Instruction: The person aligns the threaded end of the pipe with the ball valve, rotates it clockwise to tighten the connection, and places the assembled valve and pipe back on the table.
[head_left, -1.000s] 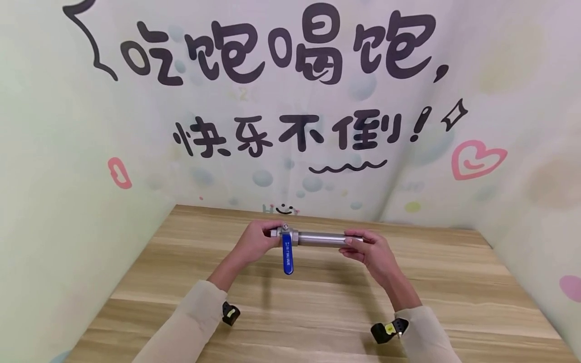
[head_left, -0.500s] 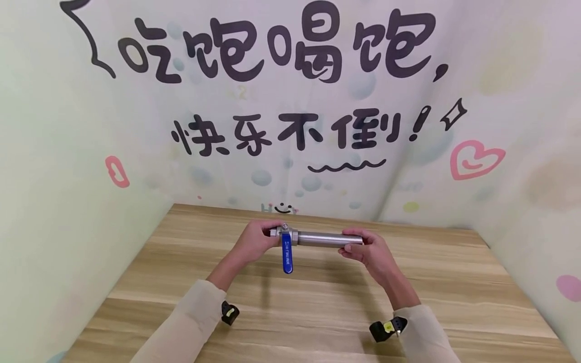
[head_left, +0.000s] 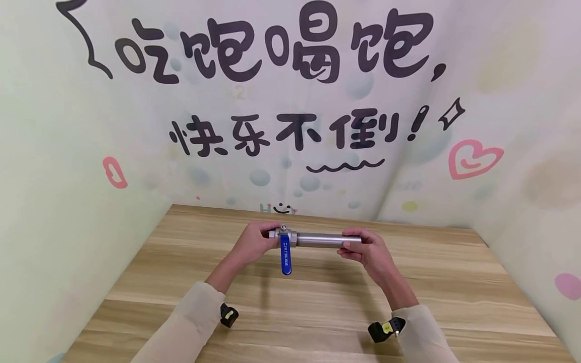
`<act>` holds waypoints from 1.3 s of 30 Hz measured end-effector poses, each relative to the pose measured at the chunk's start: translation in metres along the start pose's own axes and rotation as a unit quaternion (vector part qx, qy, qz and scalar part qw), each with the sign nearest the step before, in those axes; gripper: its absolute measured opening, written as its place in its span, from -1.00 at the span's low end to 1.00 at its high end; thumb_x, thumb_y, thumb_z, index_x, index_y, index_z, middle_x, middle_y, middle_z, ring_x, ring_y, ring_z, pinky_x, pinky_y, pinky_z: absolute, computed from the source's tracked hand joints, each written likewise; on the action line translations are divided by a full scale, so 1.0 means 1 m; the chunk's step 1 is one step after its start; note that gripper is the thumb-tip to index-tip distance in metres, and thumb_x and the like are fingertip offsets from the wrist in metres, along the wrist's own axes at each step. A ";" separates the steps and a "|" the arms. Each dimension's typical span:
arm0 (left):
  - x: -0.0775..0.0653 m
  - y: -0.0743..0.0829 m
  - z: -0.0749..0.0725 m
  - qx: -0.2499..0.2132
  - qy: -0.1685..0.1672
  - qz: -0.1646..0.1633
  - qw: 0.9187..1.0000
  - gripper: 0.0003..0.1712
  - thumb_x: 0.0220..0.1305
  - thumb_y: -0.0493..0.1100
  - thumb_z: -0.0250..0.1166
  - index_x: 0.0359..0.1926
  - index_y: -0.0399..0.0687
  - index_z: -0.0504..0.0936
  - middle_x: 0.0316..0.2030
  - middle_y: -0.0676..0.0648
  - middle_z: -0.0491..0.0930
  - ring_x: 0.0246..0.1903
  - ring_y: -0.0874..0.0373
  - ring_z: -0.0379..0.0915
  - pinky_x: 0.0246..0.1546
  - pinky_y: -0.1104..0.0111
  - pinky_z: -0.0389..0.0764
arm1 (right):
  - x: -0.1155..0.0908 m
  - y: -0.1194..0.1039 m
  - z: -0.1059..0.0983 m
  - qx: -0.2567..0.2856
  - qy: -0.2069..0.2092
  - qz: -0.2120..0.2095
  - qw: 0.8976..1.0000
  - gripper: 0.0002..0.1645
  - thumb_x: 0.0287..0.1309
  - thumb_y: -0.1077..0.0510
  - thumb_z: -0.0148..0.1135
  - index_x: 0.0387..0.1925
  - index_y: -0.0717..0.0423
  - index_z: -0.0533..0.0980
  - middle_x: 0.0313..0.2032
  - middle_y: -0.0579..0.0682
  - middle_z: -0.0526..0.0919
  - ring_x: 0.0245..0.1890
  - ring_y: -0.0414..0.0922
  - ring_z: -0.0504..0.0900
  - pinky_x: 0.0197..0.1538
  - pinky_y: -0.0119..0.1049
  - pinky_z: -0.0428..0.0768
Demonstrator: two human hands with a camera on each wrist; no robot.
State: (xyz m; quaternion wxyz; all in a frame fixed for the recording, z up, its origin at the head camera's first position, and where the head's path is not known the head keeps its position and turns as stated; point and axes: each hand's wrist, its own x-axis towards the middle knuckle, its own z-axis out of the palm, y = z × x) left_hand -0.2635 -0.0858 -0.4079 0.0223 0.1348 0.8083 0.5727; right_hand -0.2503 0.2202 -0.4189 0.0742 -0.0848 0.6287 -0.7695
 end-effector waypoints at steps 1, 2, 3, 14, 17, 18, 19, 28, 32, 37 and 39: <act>0.000 0.000 0.000 0.000 0.000 0.000 1.000 -0.63 0.15 -0.36 0.28 0.02 -0.12 0.68 -0.21 -0.12 0.65 -0.33 0.12 0.50 -0.29 0.25 0.63 | 0.000 0.000 0.000 -0.003 0.003 0.000 1.000 -0.77 0.19 0.38 0.20 -0.14 0.10 0.59 -0.24 0.08 0.59 -0.33 -0.04 0.73 -0.15 -0.22 0.69; 0.000 0.000 0.000 0.001 0.001 0.001 1.000 -0.63 0.15 -0.36 0.28 0.01 -0.12 0.69 -0.22 -0.11 0.66 -0.34 0.12 0.50 -0.30 0.26 0.62 | 0.000 0.000 0.001 -0.006 0.005 0.000 1.000 -0.77 0.19 0.37 0.20 -0.16 0.07 0.60 -0.23 0.08 0.58 -0.33 -0.04 0.73 -0.15 -0.22 0.69; 0.001 0.000 0.000 0.004 0.000 0.003 1.000 -0.64 0.15 -0.36 0.28 0.00 -0.12 0.69 -0.23 -0.12 0.66 -0.34 0.13 0.49 -0.32 0.28 0.61 | 0.000 0.000 0.001 -0.008 0.009 0.000 1.000 -0.78 0.20 0.37 0.20 -0.17 0.07 0.60 -0.22 0.09 0.58 -0.33 -0.04 0.73 -0.15 -0.22 0.69; -0.001 -0.001 0.000 0.010 -0.003 0.004 1.000 -0.66 0.13 -0.36 0.29 -0.03 -0.10 0.70 -0.25 -0.11 0.65 -0.37 0.14 0.47 -0.39 0.38 0.53 | 0.001 0.003 0.003 -0.021 0.021 0.013 0.999 -0.82 0.22 0.32 0.22 -0.13 0.18 0.56 -0.19 0.09 0.57 -0.35 -0.04 0.72 -0.15 -0.22 0.69; -0.002 0.000 0.000 0.011 -0.001 -0.001 1.000 -0.66 0.14 -0.34 0.30 -0.03 -0.09 0.70 -0.24 -0.10 0.66 -0.36 0.14 0.48 -0.39 0.37 0.55 | 0.002 0.004 0.003 -0.024 0.023 0.014 0.999 -0.73 0.23 0.30 0.23 -0.06 0.34 0.50 -0.21 0.09 0.57 -0.35 -0.05 0.72 -0.15 -0.22 0.69; -0.001 0.000 0.000 0.010 -0.001 -0.003 1.000 -0.66 0.15 -0.34 0.30 -0.03 -0.09 0.70 -0.24 -0.11 0.66 -0.36 0.13 0.49 -0.38 0.36 0.55 | 0.002 0.004 0.003 -0.025 0.025 0.014 0.999 -0.70 0.23 0.30 0.23 -0.04 0.39 0.48 -0.21 0.09 0.57 -0.36 -0.05 0.72 -0.16 -0.22 0.69; -0.001 0.001 0.000 0.008 -0.001 -0.005 1.000 -0.66 0.15 -0.33 0.30 -0.03 -0.08 0.70 -0.23 -0.11 0.66 -0.35 0.13 0.49 -0.37 0.36 0.56 | 0.002 0.004 0.003 -0.026 0.026 0.013 0.999 -0.65 0.23 0.29 0.22 -0.01 0.44 0.45 -0.22 0.09 0.57 -0.36 -0.05 0.72 -0.16 -0.22 0.69; -0.001 0.000 0.001 0.003 0.000 -0.006 1.000 -0.65 0.16 -0.35 0.29 -0.01 -0.11 0.69 -0.22 -0.11 0.66 -0.34 0.12 0.51 -0.34 0.31 0.60 | 0.004 0.005 0.005 -0.033 0.040 0.018 0.999 -0.61 0.24 0.24 0.24 0.00 0.45 0.44 -0.20 0.11 0.56 -0.36 -0.04 0.72 -0.15 -0.20 0.69; -0.002 -0.002 0.000 0.003 0.000 -0.002 1.000 -0.65 0.15 -0.36 0.29 -0.01 -0.11 0.69 -0.22 -0.12 0.66 -0.35 0.13 0.50 -0.35 0.34 0.58 | 0.005 0.006 0.005 -0.036 0.041 0.016 0.998 -0.60 0.24 0.23 0.25 0.00 0.45 0.44 -0.19 0.12 0.56 -0.35 -0.04 0.73 -0.14 -0.19 0.69; -0.001 -0.002 0.000 0.003 -0.004 0.010 1.000 -0.65 0.13 -0.37 0.28 -0.04 -0.10 0.70 -0.25 -0.10 0.67 -0.37 0.14 0.49 -0.38 0.39 0.56 | 0.005 0.008 0.004 -0.042 0.032 0.008 0.999 -0.54 0.22 0.25 0.26 0.04 0.52 0.41 -0.17 0.13 0.56 -0.33 -0.04 0.72 -0.13 -0.19 0.68; -0.002 -0.001 0.000 0.002 -0.005 0.011 1.000 -0.65 0.13 -0.37 0.28 -0.03 -0.10 0.70 -0.25 -0.09 0.67 -0.37 0.14 0.48 -0.38 0.38 0.55 | 0.004 0.008 0.004 -0.045 0.028 0.008 0.999 -0.52 0.18 0.30 0.27 0.07 0.53 0.41 -0.15 0.12 0.57 -0.31 -0.04 0.72 -0.12 -0.19 0.68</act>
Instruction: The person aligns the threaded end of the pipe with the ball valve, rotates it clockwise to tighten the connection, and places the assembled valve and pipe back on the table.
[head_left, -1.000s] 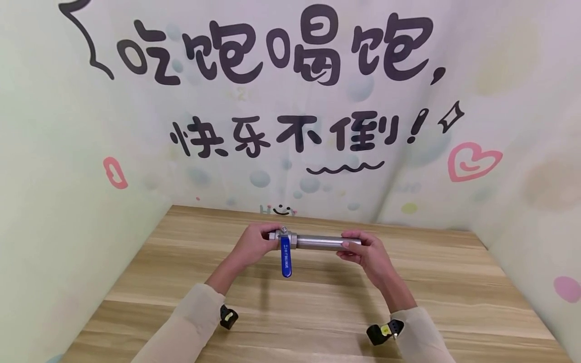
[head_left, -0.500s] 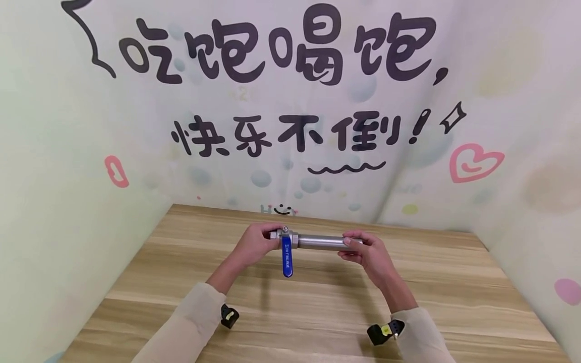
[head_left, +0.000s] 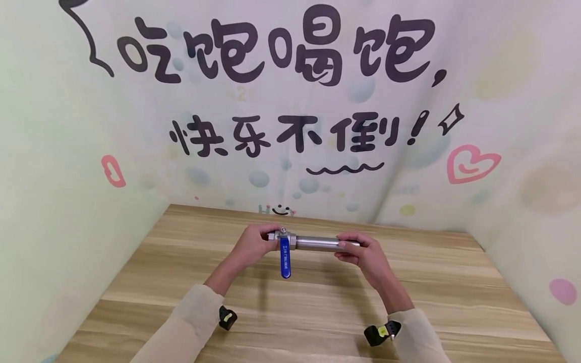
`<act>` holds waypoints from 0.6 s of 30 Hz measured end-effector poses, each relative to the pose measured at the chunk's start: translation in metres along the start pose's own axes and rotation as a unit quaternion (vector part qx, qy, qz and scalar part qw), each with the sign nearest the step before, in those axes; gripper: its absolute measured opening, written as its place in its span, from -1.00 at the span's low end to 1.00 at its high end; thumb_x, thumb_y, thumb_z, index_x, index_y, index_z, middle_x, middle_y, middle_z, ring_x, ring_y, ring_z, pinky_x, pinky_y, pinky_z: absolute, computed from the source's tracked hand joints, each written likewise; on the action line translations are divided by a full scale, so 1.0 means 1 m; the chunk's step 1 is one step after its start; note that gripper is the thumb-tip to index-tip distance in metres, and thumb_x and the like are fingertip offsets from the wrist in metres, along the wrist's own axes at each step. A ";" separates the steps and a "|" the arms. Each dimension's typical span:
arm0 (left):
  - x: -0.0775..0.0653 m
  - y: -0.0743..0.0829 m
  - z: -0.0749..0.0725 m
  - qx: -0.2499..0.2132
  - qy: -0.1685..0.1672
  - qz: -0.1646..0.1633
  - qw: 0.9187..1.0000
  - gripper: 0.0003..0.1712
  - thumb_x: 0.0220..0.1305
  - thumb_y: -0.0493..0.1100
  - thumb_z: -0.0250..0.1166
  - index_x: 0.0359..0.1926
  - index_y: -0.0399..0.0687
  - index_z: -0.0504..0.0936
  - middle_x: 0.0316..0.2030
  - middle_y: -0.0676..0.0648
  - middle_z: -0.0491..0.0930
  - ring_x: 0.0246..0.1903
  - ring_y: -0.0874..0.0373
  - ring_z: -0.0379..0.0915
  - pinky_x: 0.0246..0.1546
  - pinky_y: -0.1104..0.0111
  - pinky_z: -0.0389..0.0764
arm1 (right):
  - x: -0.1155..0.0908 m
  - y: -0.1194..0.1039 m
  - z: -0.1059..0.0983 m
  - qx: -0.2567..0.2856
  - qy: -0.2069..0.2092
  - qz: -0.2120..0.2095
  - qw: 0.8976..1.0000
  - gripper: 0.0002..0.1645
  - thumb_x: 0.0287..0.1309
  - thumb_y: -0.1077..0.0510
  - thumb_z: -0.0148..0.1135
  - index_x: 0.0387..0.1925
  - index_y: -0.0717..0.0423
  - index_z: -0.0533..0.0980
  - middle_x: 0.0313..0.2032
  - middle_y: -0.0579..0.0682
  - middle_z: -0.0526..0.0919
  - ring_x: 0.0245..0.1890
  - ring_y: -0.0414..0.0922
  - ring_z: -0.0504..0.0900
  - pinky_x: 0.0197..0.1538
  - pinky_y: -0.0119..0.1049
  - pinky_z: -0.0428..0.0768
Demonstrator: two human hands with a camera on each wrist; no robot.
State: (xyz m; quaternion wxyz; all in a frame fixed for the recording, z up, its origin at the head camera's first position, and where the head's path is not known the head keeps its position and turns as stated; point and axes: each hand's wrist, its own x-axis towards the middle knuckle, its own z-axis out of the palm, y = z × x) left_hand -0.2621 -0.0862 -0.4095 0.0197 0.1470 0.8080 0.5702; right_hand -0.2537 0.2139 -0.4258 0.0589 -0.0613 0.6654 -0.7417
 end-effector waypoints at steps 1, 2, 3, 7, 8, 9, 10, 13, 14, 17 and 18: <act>0.000 0.000 0.000 -0.001 0.000 -0.001 1.000 -0.65 0.13 -0.37 0.28 -0.03 -0.09 0.70 -0.26 -0.09 0.67 -0.37 0.14 0.48 -0.39 0.38 0.55 | 0.000 0.000 0.000 -0.002 -0.002 0.000 1.000 -0.51 0.15 0.34 0.27 0.07 0.54 0.41 -0.15 0.11 0.57 -0.30 -0.03 0.72 -0.11 -0.19 0.68; -0.001 0.000 0.000 -0.001 0.000 -0.001 1.000 -0.65 0.13 -0.37 0.28 -0.03 -0.09 0.70 -0.26 -0.09 0.67 -0.37 0.14 0.47 -0.38 0.37 0.55 | -0.001 0.000 0.000 -0.002 -0.005 0.000 1.000 -0.50 0.12 0.39 0.26 0.09 0.54 0.40 -0.14 0.11 0.57 -0.29 -0.04 0.72 -0.10 -0.19 0.68; -0.001 0.000 0.000 -0.003 -0.001 0.000 1.000 -0.64 0.13 -0.37 0.28 -0.02 -0.10 0.70 -0.25 -0.09 0.67 -0.37 0.14 0.47 -0.37 0.34 0.56 | -0.001 0.001 0.000 -0.003 -0.009 0.000 1.000 -0.48 0.08 0.43 0.26 0.10 0.55 0.39 -0.14 0.11 0.57 -0.28 -0.04 0.72 -0.10 -0.20 0.67; -0.001 -0.003 0.000 -0.014 0.000 0.000 1.000 -0.63 0.15 -0.39 0.27 0.01 -0.18 0.68 -0.21 -0.14 0.67 -0.36 0.15 0.49 -0.30 0.25 0.62 | -0.002 0.001 0.000 0.005 -0.018 0.002 1.000 -0.48 0.00 0.54 0.19 0.08 0.54 0.39 -0.18 0.10 0.57 -0.29 -0.06 0.71 -0.10 -0.23 0.67; -0.001 -0.004 0.000 -0.015 0.000 0.000 1.000 -0.63 0.15 -0.39 0.27 0.01 -0.20 0.68 -0.20 -0.15 0.67 -0.35 0.15 0.49 -0.27 0.20 0.63 | -0.003 0.001 0.000 0.007 -0.020 0.004 1.000 -0.49 0.00 0.55 0.18 0.07 0.54 0.39 -0.18 0.10 0.58 -0.30 -0.07 0.71 -0.10 -0.23 0.67; -0.001 -0.005 0.001 -0.018 0.000 -0.001 1.000 -0.63 0.15 -0.39 0.26 0.02 -0.21 0.67 -0.20 -0.16 0.67 -0.35 0.14 0.50 -0.26 0.19 0.64 | -0.003 0.002 0.000 0.010 -0.020 0.006 1.000 -0.51 0.01 0.55 0.18 0.06 0.53 0.40 -0.19 0.10 0.58 -0.30 -0.06 0.71 -0.10 -0.22 0.67; -0.001 -0.005 0.001 -0.019 0.000 -0.002 1.000 -0.63 0.15 -0.39 0.26 0.02 -0.22 0.67 -0.19 -0.17 0.67 -0.35 0.14 0.51 -0.26 0.19 0.64 | -0.003 0.002 0.000 0.012 -0.019 0.008 1.000 -0.53 0.02 0.54 0.17 0.05 0.52 0.41 -0.21 0.09 0.58 -0.31 -0.07 0.71 -0.10 -0.22 0.67; 0.000 -0.005 0.001 -0.019 0.001 -0.007 1.000 -0.62 0.15 -0.37 0.27 0.02 -0.17 0.68 -0.19 -0.14 0.67 -0.34 0.13 0.52 -0.28 0.23 0.64 | -0.003 0.000 0.000 0.016 -0.014 0.010 1.000 -0.54 0.06 0.52 0.17 0.05 0.53 0.39 -0.21 0.10 0.56 -0.32 -0.07 0.70 -0.11 -0.21 0.68; 0.000 -0.005 0.001 -0.019 0.001 -0.007 1.000 -0.62 0.15 -0.37 0.26 0.02 -0.16 0.68 -0.19 -0.13 0.67 -0.34 0.13 0.51 -0.30 0.28 0.63 | -0.003 0.000 0.000 0.016 -0.014 0.009 1.000 -0.54 0.07 0.51 0.17 0.06 0.55 0.38 -0.21 0.10 0.56 -0.33 -0.07 0.70 -0.12 -0.21 0.68; 0.002 -0.005 0.001 -0.021 0.003 -0.005 1.000 -0.61 0.13 -0.38 0.26 0.01 -0.14 0.69 -0.18 -0.12 0.67 -0.33 0.13 0.51 -0.34 0.37 0.60 | -0.003 -0.003 0.000 0.021 -0.013 0.005 1.000 -0.52 0.08 0.48 0.19 0.07 0.56 0.37 -0.23 0.10 0.56 -0.36 -0.07 0.70 -0.15 -0.23 0.69; 0.002 -0.005 0.001 -0.023 0.003 -0.003 1.000 -0.62 0.13 -0.39 0.26 0.01 -0.15 0.69 -0.18 -0.12 0.67 -0.33 0.13 0.51 -0.33 0.38 0.60 | -0.003 -0.003 0.000 0.022 -0.015 0.005 1.000 -0.53 0.08 0.47 0.20 0.06 0.54 0.38 -0.24 0.09 0.57 -0.37 -0.07 0.71 -0.16 -0.23 0.69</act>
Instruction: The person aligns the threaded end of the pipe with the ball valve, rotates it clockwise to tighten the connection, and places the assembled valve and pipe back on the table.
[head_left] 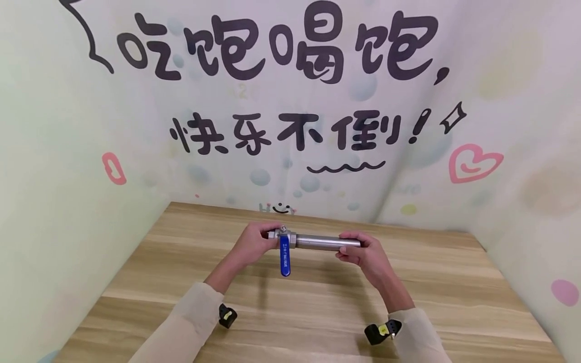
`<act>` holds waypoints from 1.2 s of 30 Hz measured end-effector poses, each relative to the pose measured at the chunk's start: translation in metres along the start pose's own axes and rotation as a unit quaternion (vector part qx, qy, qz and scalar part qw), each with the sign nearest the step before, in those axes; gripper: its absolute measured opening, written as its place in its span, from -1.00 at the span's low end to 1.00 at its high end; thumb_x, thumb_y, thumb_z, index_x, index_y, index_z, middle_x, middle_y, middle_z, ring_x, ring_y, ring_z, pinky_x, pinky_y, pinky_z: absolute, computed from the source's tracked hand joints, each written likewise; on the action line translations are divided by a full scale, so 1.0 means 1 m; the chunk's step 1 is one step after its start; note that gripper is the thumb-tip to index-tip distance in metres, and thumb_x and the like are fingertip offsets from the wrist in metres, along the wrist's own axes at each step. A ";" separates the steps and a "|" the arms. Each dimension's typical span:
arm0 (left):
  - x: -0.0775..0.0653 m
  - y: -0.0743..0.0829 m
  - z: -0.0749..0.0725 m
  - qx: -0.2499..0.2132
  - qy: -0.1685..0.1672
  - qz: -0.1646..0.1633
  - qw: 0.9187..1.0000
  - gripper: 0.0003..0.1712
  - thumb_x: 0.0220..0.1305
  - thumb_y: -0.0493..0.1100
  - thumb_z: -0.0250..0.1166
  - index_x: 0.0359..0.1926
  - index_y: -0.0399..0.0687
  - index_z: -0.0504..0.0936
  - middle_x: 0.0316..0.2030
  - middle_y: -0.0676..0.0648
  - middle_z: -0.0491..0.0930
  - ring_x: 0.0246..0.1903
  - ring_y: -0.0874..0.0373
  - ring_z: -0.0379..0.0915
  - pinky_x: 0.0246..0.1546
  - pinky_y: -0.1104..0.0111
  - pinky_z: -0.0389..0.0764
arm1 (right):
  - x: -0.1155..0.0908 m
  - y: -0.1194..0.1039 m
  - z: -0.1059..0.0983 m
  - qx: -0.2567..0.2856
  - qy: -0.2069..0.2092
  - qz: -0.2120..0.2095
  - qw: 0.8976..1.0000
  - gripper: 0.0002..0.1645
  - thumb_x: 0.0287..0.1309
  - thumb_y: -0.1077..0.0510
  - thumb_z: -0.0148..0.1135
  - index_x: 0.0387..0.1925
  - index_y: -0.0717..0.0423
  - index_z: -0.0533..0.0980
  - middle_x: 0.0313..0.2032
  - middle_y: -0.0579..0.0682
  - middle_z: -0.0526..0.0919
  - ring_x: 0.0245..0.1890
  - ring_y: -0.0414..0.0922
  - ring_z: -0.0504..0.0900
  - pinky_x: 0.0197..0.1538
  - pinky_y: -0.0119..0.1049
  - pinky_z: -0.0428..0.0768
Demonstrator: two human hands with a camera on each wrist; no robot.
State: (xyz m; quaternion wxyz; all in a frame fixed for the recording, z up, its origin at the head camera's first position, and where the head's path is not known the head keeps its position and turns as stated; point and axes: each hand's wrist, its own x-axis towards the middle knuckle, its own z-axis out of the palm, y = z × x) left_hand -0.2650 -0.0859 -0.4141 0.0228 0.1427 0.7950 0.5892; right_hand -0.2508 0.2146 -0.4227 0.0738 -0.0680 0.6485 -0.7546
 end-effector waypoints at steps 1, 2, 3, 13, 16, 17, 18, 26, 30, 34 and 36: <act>0.000 0.000 0.000 0.000 -0.001 0.002 1.000 -0.62 0.13 -0.40 0.26 0.00 -0.16 0.69 -0.17 -0.13 0.67 -0.33 0.13 0.51 -0.33 0.38 0.60 | 0.000 0.000 0.000 0.002 0.000 0.001 1.000 -0.57 0.09 0.46 0.21 0.04 0.49 0.42 -0.25 0.09 0.58 -0.37 -0.07 0.71 -0.17 -0.23 0.69; 0.000 0.000 0.000 -0.001 -0.002 0.003 1.000 -0.62 0.13 -0.40 0.26 0.00 -0.17 0.69 -0.17 -0.13 0.67 -0.33 0.14 0.51 -0.32 0.38 0.60 | 0.000 0.000 -0.001 0.003 -0.001 0.003 1.000 -0.61 0.10 0.45 0.22 0.01 0.44 0.46 -0.26 0.08 0.59 -0.38 -0.07 0.71 -0.17 -0.24 0.69; 0.000 0.000 0.000 -0.002 -0.002 0.002 1.000 -0.62 0.13 -0.40 0.26 0.00 -0.17 0.69 -0.17 -0.14 0.67 -0.33 0.14 0.51 -0.31 0.36 0.61 | 0.000 0.000 -0.001 0.005 -0.001 0.004 1.000 -0.65 0.11 0.44 0.22 -0.02 0.38 0.49 -0.27 0.08 0.60 -0.39 -0.07 0.71 -0.18 -0.24 0.69; 0.000 0.001 -0.002 -0.003 -0.004 -0.002 1.000 -0.62 0.17 -0.38 0.25 0.03 -0.16 0.67 -0.20 -0.14 0.65 -0.33 0.14 0.49 -0.27 0.27 0.62 | 0.003 -0.003 0.000 -0.004 0.002 0.005 1.000 -0.51 0.17 0.35 0.25 0.08 0.54 0.36 -0.25 0.10 0.60 -0.40 -0.09 0.71 -0.22 -0.25 0.69; -0.001 0.002 -0.002 -0.001 -0.003 0.002 1.000 -0.63 0.18 -0.38 0.24 0.03 -0.18 0.67 -0.19 -0.13 0.65 -0.34 0.14 0.48 -0.28 0.25 0.61 | 0.003 -0.003 0.000 -0.004 -0.002 0.005 1.000 -0.50 0.19 0.32 0.25 0.08 0.55 0.35 -0.25 0.10 0.59 -0.40 -0.09 0.72 -0.22 -0.25 0.70; -0.002 0.002 -0.002 -0.001 -0.003 0.004 1.000 -0.63 0.18 -0.39 0.24 0.04 -0.19 0.66 -0.19 -0.13 0.65 -0.34 0.14 0.47 -0.29 0.26 0.60 | 0.003 -0.003 0.000 -0.003 -0.001 0.005 1.000 -0.53 0.19 0.32 0.25 0.06 0.53 0.37 -0.25 0.10 0.59 -0.40 -0.08 0.72 -0.22 -0.24 0.70; -0.002 0.002 -0.002 -0.001 -0.004 0.006 1.000 -0.63 0.18 -0.38 0.24 0.04 -0.20 0.66 -0.19 -0.14 0.64 -0.34 0.14 0.46 -0.30 0.28 0.59 | 0.003 -0.003 0.000 -0.002 -0.002 0.005 1.000 -0.54 0.19 0.31 0.25 0.04 0.52 0.38 -0.25 0.10 0.59 -0.41 -0.08 0.72 -0.22 -0.24 0.70; -0.003 0.002 -0.001 -0.005 -0.004 0.004 1.000 -0.62 0.18 -0.39 0.24 0.06 -0.23 0.64 -0.18 -0.15 0.64 -0.33 0.14 0.46 -0.31 0.30 0.58 | 0.004 -0.001 -0.001 -0.012 0.011 0.003 1.000 -0.60 0.20 0.26 0.27 -0.03 0.47 0.44 -0.32 0.06 0.59 -0.43 -0.12 0.70 -0.26 -0.27 0.69; -0.003 0.002 0.000 -0.007 -0.005 0.003 1.000 -0.61 0.18 -0.40 0.24 0.06 -0.22 0.65 -0.16 -0.16 0.64 -0.31 0.12 0.48 -0.28 0.30 0.60 | 0.004 0.000 0.000 -0.015 0.024 0.003 1.000 -0.63 0.20 0.24 0.28 -0.05 0.43 0.47 -0.30 0.05 0.60 -0.45 -0.13 0.68 -0.28 -0.29 0.69; -0.004 0.000 0.001 -0.013 -0.001 -0.005 1.000 -0.56 0.16 -0.41 0.23 0.11 -0.24 0.62 -0.09 -0.19 0.64 -0.27 0.10 0.52 -0.25 0.35 0.60 | 0.004 0.001 0.002 -0.025 0.034 -0.003 0.999 -0.53 0.20 0.20 0.30 0.01 0.49 0.44 -0.26 0.03 0.62 -0.47 -0.16 0.65 -0.31 -0.33 0.67; -0.004 0.000 0.002 -0.013 0.002 -0.008 1.000 -0.54 0.15 -0.41 0.24 0.12 -0.24 0.61 -0.08 -0.19 0.64 -0.26 0.11 0.52 -0.25 0.36 0.60 | 0.003 0.001 0.002 -0.029 0.035 -0.007 0.999 -0.48 0.20 0.18 0.31 0.03 0.52 0.43 -0.27 0.03 0.62 -0.48 -0.17 0.63 -0.33 -0.35 0.67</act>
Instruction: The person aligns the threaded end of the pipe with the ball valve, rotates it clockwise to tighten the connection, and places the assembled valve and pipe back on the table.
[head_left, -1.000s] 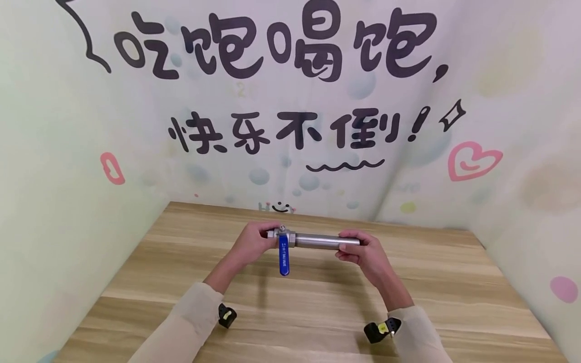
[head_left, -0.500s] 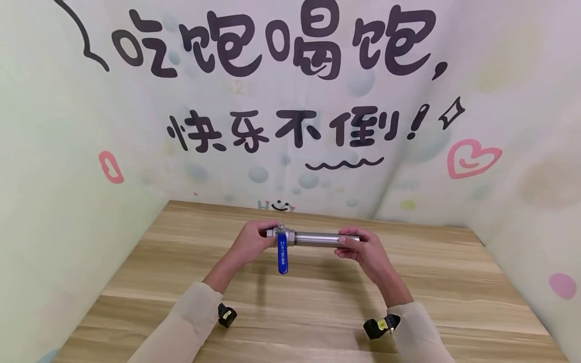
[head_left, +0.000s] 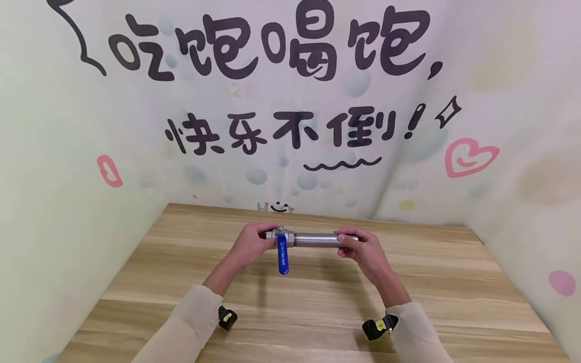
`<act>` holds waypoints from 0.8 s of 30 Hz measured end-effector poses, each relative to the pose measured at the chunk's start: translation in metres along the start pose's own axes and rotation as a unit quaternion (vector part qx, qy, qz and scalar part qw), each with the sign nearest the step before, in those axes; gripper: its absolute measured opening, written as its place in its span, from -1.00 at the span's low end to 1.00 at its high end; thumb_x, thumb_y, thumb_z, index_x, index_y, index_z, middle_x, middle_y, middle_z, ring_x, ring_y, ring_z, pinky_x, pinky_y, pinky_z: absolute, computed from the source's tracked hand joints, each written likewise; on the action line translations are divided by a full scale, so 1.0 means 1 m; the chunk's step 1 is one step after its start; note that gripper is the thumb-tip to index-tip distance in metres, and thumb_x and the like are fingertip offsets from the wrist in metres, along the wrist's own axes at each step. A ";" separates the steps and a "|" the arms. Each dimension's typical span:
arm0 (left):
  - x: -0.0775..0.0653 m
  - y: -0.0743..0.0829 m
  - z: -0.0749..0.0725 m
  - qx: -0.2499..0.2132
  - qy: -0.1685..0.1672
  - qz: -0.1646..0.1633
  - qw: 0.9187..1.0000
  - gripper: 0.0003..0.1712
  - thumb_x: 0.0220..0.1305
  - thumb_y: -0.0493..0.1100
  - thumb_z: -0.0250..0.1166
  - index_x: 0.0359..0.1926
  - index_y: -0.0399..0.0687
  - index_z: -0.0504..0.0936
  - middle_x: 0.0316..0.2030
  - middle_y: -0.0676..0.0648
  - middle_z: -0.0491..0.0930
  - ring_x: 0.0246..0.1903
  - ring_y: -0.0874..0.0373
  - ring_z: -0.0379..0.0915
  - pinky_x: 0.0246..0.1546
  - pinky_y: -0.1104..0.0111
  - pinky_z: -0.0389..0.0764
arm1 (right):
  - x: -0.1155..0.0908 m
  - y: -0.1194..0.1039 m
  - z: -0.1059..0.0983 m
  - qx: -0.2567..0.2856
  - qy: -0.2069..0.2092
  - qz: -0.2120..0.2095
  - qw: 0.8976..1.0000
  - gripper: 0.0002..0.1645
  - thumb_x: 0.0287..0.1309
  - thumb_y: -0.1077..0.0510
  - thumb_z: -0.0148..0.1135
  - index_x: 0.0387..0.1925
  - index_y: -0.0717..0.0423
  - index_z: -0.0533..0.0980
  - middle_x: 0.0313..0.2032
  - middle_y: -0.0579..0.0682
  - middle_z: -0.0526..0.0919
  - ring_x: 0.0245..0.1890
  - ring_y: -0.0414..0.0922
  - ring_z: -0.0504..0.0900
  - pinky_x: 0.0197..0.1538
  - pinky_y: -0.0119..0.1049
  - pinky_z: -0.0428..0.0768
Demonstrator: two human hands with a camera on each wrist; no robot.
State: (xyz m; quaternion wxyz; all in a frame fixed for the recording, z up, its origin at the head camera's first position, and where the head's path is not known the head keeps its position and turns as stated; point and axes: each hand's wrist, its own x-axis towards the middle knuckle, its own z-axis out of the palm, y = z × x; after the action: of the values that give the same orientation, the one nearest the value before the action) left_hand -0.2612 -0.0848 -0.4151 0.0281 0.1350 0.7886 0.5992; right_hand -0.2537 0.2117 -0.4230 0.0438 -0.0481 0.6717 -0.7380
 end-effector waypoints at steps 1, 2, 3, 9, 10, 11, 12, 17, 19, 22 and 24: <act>0.000 0.000 0.000 0.001 0.002 -0.001 1.000 -0.54 0.15 -0.42 0.24 0.12 -0.24 0.61 -0.08 -0.18 0.64 -0.26 0.10 0.52 -0.25 0.36 0.60 | 0.000 0.000 0.000 0.000 -0.002 -0.001 1.000 -0.46 0.20 0.17 0.31 0.04 0.54 0.42 -0.29 0.03 0.61 -0.49 -0.17 0.63 -0.34 -0.35 0.66; 0.000 0.000 0.000 0.002 0.004 -0.003 1.000 -0.54 0.14 -0.41 0.25 0.12 -0.23 0.62 -0.09 -0.18 0.65 -0.26 0.10 0.52 -0.25 0.36 0.60 | 0.000 0.000 0.000 0.002 -0.005 -0.002 1.000 -0.46 0.20 0.17 0.31 0.03 0.54 0.42 -0.31 0.03 0.61 -0.49 -0.17 0.63 -0.35 -0.35 0.66; 0.000 0.000 0.000 0.005 0.005 -0.004 1.000 -0.55 0.15 -0.41 0.26 0.11 -0.23 0.62 -0.10 -0.17 0.65 -0.26 0.10 0.51 -0.26 0.36 0.59 | 0.000 0.000 0.000 0.003 -0.008 -0.002 1.000 -0.46 0.20 0.17 0.31 0.02 0.54 0.42 -0.33 0.03 0.60 -0.49 -0.17 0.63 -0.35 -0.35 0.66; 0.000 0.002 0.001 0.013 0.010 -0.016 1.000 -0.57 0.16 -0.38 0.28 0.09 -0.20 0.64 -0.12 -0.14 0.65 -0.26 0.10 0.49 -0.27 0.34 0.57 | -0.001 0.001 -0.003 0.013 -0.029 -0.005 0.999 -0.62 0.12 0.35 0.30 -0.03 0.43 0.48 -0.31 0.05 0.59 -0.42 -0.14 0.64 -0.28 -0.33 0.67; 0.000 0.002 0.001 0.011 0.010 -0.019 1.000 -0.57 0.16 -0.37 0.28 0.10 -0.19 0.63 -0.12 -0.14 0.65 -0.26 0.10 0.50 -0.25 0.32 0.58 | -0.001 0.002 -0.003 0.012 -0.032 -0.006 0.999 -0.62 0.09 0.39 0.29 -0.02 0.43 0.48 -0.30 0.06 0.58 -0.41 -0.14 0.64 -0.26 -0.33 0.67; 0.001 0.002 0.000 0.011 0.011 -0.019 1.000 -0.57 0.16 -0.37 0.28 0.10 -0.19 0.63 -0.12 -0.14 0.65 -0.26 0.10 0.50 -0.25 0.32 0.58 | -0.001 0.002 -0.003 0.013 -0.036 -0.006 0.999 -0.60 0.08 0.41 0.28 -0.01 0.43 0.46 -0.28 0.06 0.57 -0.39 -0.14 0.63 -0.24 -0.32 0.67; 0.001 0.001 0.000 0.011 0.011 -0.019 1.000 -0.57 0.16 -0.38 0.28 0.10 -0.19 0.64 -0.11 -0.14 0.65 -0.26 0.10 0.51 -0.25 0.31 0.59 | -0.001 0.002 -0.003 0.013 -0.038 -0.006 0.999 -0.59 0.08 0.43 0.26 0.01 0.45 0.45 -0.27 0.07 0.56 -0.38 -0.14 0.63 -0.23 -0.32 0.67; 0.001 0.000 -0.001 0.004 0.004 -0.007 1.000 -0.58 0.16 -0.40 0.27 0.09 -0.22 0.64 -0.11 -0.16 0.65 -0.26 0.09 0.51 -0.24 0.30 0.61 | 0.000 0.003 -0.004 0.022 -0.046 -0.003 0.999 -0.55 0.14 0.43 0.21 0.06 0.54 0.37 -0.26 0.08 0.55 -0.40 -0.14 0.63 -0.24 -0.33 0.67; 0.001 -0.001 -0.001 0.001 0.001 -0.005 1.000 -0.58 0.16 -0.41 0.26 0.09 -0.22 0.63 -0.12 -0.17 0.65 -0.27 0.10 0.51 -0.23 0.28 0.62 | 0.000 0.004 -0.004 0.026 -0.046 0.000 0.999 -0.56 0.16 0.43 0.19 0.06 0.54 0.36 -0.28 0.09 0.56 -0.42 -0.14 0.64 -0.27 -0.33 0.67; 0.001 -0.002 0.000 -0.002 0.002 -0.010 1.000 -0.57 0.16 -0.41 0.26 0.10 -0.22 0.63 -0.11 -0.17 0.65 -0.27 0.11 0.51 -0.24 0.31 0.61 | 0.000 0.005 -0.005 0.031 -0.044 0.004 0.999 -0.61 0.17 0.43 0.18 0.04 0.50 0.38 -0.33 0.07 0.57 -0.45 -0.14 0.65 -0.29 -0.32 0.67; 0.001 -0.003 -0.001 -0.003 0.003 -0.015 1.000 -0.56 0.17 -0.40 0.26 0.11 -0.21 0.62 -0.10 -0.16 0.64 -0.26 0.11 0.51 -0.24 0.33 0.60 | 0.001 0.006 -0.004 0.034 -0.043 0.008 0.998 -0.62 0.17 0.42 0.19 0.03 0.48 0.40 -0.34 0.06 0.58 -0.46 -0.14 0.65 -0.29 -0.32 0.68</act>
State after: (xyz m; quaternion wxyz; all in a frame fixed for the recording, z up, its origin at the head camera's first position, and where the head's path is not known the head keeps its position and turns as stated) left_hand -0.2629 -0.0858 -0.4176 0.0347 0.1212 0.7887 0.6017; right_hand -0.2549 0.2151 -0.4291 0.0801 -0.0723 0.6444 -0.7571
